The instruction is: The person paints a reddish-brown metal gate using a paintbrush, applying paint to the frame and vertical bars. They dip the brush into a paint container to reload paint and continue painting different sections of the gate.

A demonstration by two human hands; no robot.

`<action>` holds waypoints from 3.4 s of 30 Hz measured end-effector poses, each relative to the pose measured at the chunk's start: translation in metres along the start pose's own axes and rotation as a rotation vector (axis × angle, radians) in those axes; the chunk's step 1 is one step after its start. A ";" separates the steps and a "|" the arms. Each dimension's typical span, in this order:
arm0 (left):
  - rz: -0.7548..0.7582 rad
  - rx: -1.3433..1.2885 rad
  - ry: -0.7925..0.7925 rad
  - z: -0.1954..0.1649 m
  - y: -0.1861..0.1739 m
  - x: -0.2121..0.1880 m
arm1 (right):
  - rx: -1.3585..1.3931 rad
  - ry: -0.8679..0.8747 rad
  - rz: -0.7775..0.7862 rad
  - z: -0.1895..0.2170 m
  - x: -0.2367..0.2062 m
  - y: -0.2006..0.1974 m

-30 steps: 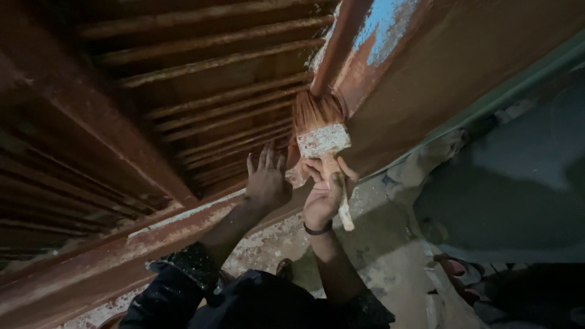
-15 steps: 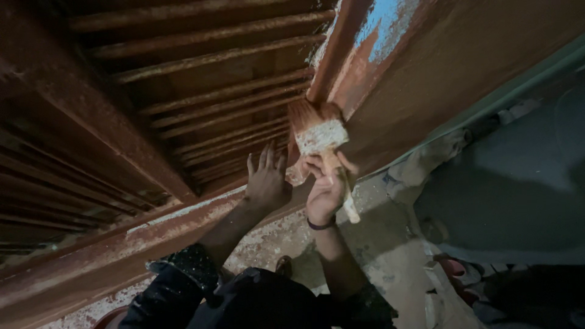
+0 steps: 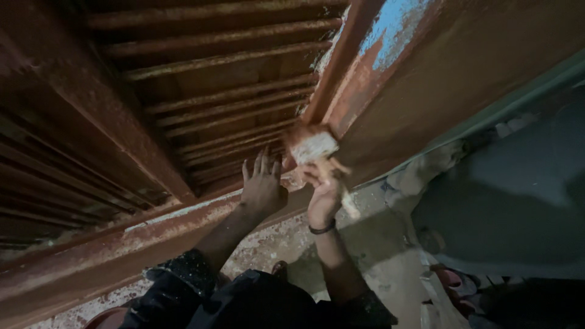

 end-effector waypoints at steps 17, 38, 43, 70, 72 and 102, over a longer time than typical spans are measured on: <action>-0.052 -0.003 -0.007 0.006 -0.015 -0.003 | 0.022 0.127 -0.046 -0.005 -0.009 0.006; -0.046 -0.048 -0.029 0.021 -0.017 -0.011 | 0.200 0.020 0.001 -0.002 -0.003 0.034; -0.052 -0.035 -0.044 0.029 -0.019 -0.018 | 0.067 0.146 -0.126 -0.031 -0.038 0.018; -0.053 -0.008 -0.062 0.032 -0.037 -0.025 | 0.152 -0.033 -0.020 -0.011 -0.013 0.035; -0.075 -0.025 -0.064 0.030 -0.033 -0.025 | 0.158 0.006 -0.034 -0.019 -0.018 0.030; 0.030 0.005 -0.178 0.036 -0.027 -0.043 | -0.014 0.124 -0.024 -0.041 -0.036 0.024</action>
Point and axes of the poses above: each hand's wrist, its own x-axis towards the middle knuckle, its own y-axis out of the palm, z = x × y, the point moved 2 cm from there along x, towards the middle knuckle, and after that the axes turned 1 degree about z, right-handed, at the moved point
